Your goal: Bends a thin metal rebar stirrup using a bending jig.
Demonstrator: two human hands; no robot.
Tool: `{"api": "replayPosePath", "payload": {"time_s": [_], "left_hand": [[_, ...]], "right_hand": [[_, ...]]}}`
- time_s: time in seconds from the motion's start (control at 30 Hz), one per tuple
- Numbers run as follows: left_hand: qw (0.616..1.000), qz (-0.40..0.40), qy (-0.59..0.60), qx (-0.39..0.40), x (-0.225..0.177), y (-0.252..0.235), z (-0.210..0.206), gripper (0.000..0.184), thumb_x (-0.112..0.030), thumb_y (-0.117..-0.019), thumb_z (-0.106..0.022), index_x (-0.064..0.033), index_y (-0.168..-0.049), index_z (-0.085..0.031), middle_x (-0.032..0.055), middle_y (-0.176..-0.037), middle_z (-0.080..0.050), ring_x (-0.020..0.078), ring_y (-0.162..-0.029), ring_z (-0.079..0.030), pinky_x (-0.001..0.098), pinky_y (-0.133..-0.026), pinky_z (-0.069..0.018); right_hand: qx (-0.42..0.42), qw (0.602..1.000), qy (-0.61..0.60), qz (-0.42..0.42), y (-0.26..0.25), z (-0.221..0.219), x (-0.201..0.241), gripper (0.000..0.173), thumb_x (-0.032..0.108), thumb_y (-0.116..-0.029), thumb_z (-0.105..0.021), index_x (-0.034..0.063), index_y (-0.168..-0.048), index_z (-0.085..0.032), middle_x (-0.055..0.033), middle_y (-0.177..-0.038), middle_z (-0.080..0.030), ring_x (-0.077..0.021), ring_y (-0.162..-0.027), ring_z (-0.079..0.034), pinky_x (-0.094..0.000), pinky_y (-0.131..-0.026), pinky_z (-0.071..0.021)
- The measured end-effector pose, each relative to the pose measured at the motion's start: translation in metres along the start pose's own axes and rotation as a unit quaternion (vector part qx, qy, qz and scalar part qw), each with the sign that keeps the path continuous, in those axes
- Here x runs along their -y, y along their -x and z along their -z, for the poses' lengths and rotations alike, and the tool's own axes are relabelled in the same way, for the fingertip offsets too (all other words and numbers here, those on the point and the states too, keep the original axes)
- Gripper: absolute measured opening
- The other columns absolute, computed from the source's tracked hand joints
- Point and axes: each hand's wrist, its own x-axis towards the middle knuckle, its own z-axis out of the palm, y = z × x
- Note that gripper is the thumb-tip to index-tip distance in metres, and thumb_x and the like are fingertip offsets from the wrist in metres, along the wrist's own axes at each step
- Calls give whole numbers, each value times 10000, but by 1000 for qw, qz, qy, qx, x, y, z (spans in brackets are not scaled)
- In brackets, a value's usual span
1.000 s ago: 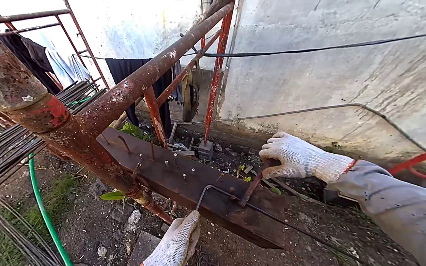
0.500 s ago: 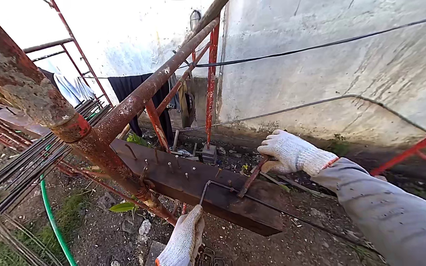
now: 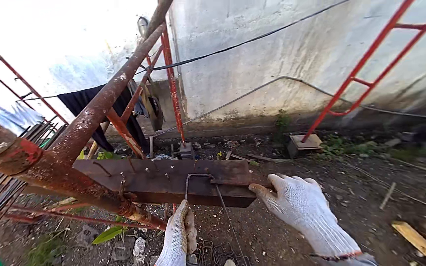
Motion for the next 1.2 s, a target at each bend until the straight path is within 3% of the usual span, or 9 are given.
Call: {"api": "replayPosePath", "payload": {"time_s": [0.17,0.43,0.83,1.03,1.1,1.13,1.2], "left_hand": [[998,21,3,61,-5,-5,6,566,-502,-1106,-284,-169,-672,-432,-44,-474,-355,74,-348,-335,238,-343,-321],[988,48,50,136,-5,-9,15,553,-497,-1110,-259,-178,-696,-442,-46,-502,-375,74,-362,-342,227,-344,-314],[996,8,-27,88,-1,-6,10,565,-502,-1111,-278,-131,-716,-436,-23,-483,-366,94,-355,-356,249,-346,-344],[993,-10,-59,102,-7,-3,9,557,-483,-1118,-269,-105,-746,-441,-5,-491,-372,108,-359,-368,250,-351,-351],[989,-11,-64,132,-10,-6,12,575,-472,-1123,-232,-80,-786,-483,44,-552,-511,147,-419,-494,273,-394,-430],[987,0,-50,152,-12,-8,13,577,-465,-1124,-223,-67,-831,-523,85,-657,-611,192,-523,-591,309,-468,-494],[979,48,-6,201,-13,-10,15,594,-496,-1109,-205,-35,-1033,-571,187,-988,-724,333,-832,-722,451,-671,-600]], "right_hand": [[17,999,-5,33,-24,0,-13,691,858,-867,-373,226,-739,-620,18,-690,-610,-201,-747,-638,-492,-784,-479],[41,998,-17,36,-26,3,-17,666,853,-871,-385,245,-765,-634,47,-718,-621,-163,-784,-634,-486,-839,-463],[45,998,28,-20,-5,14,4,622,796,-896,-417,235,-770,-653,25,-727,-638,-185,-788,-648,-478,-831,-481],[65,989,13,-134,32,25,38,667,823,-901,-362,234,-759,-642,11,-691,-636,-202,-737,-648,-506,-780,-474],[82,978,11,-189,47,30,56,733,857,-888,-307,225,-797,-667,-13,-727,-668,-227,-783,-676,-534,-807,-486],[92,974,10,-208,51,33,63,752,863,-888,-293,215,-817,-670,-26,-751,-680,-240,-810,-684,-543,-827,-488],[103,971,3,-216,52,39,67,748,854,-897,-298,212,-845,-678,-34,-777,-689,-250,-835,-688,-552,-844,-489]]}}
